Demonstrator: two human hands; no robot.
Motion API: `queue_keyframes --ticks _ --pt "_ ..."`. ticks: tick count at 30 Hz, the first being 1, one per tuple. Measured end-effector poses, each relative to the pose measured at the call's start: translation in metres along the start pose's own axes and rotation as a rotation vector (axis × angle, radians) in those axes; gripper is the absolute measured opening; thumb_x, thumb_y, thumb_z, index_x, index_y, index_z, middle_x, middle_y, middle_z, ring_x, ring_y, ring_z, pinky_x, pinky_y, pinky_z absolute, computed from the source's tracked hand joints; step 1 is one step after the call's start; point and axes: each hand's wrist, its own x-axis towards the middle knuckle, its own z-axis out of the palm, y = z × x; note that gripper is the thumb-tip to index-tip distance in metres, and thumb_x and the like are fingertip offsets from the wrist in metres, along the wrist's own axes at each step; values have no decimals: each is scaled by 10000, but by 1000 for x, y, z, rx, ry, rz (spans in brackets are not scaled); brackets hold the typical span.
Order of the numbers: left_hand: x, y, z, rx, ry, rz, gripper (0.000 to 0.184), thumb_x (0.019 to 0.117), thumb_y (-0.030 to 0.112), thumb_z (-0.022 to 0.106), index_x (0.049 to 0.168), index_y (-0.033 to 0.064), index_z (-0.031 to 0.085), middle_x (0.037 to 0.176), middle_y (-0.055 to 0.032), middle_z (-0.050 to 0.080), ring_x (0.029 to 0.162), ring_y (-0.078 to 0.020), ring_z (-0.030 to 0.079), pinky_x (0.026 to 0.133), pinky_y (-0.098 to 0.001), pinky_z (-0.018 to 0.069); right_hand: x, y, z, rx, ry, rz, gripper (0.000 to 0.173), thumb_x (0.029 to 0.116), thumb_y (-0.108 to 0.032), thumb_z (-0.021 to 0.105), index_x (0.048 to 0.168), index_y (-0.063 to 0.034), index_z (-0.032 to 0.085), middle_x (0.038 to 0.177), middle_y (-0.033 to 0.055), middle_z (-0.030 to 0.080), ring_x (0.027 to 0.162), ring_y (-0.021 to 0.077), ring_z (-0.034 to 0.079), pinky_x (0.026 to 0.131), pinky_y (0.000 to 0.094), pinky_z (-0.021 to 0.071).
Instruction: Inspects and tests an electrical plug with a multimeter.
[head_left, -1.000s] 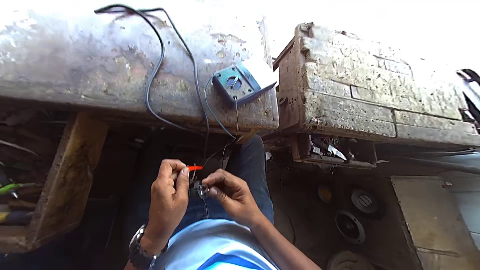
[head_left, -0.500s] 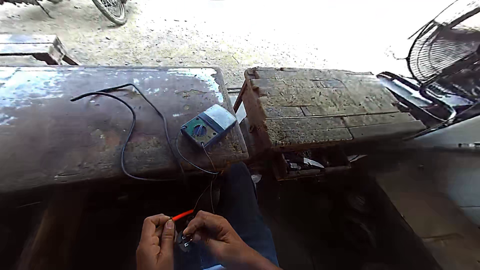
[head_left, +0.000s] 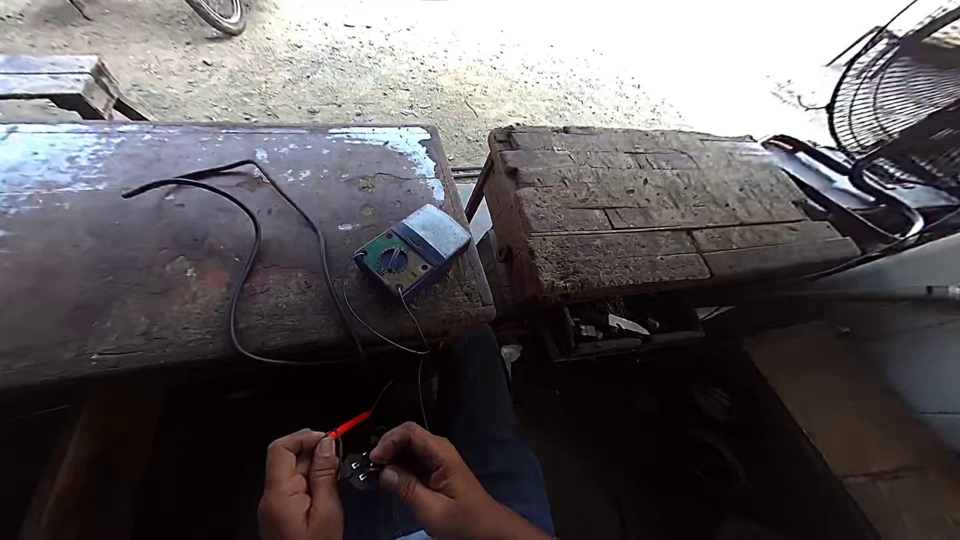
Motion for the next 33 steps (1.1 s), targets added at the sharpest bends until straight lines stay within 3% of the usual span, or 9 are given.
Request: queue_keyframes --ticks 5,24,26,29,33 --pt "1 1 -1 -3 -17 31 89 1025 66 524 1095 12 528 876 69 627 692 71 576 609 -96 506 0 -2 0 -21 -17 22 216 1015 6 567 1213 89 585 1084 138 649 921 110 638 843 267 557" --pt "-1 3 -12 53 -101 70 129 1038 107 517 1111 2 530 833 60 614 683 91 553 624 -85 488 4 -15 3 -70 -120 -6 177 1032 -16 539 1130 111 613 1014 161 644 896 117 620 835 258 534" --pt "-1 3 -13 6 -112 46 117 1039 108 519 1116 20 530 845 75 622 693 81 573 625 -93 504 5 -18 4 -55 -126 -10 180 1033 -13 536 1126 115 622 1016 161 646 918 121 622 857 262 530" --pt "0 4 -13 -131 -135 -64 91 1035 69 502 1125 63 517 815 87 639 643 22 610 544 -140 527 6 -18 6 -67 -135 -30 187 1033 -7 531 1121 114 644 1026 175 657 962 152 635 902 292 529" --pt "-1 5 -13 -228 -160 -129 104 1033 45 487 1124 87 516 795 93 621 615 6 590 542 -150 520 5 -17 10 -77 -137 -53 198 1033 -5 533 1122 113 664 1010 183 658 958 177 640 908 311 535"
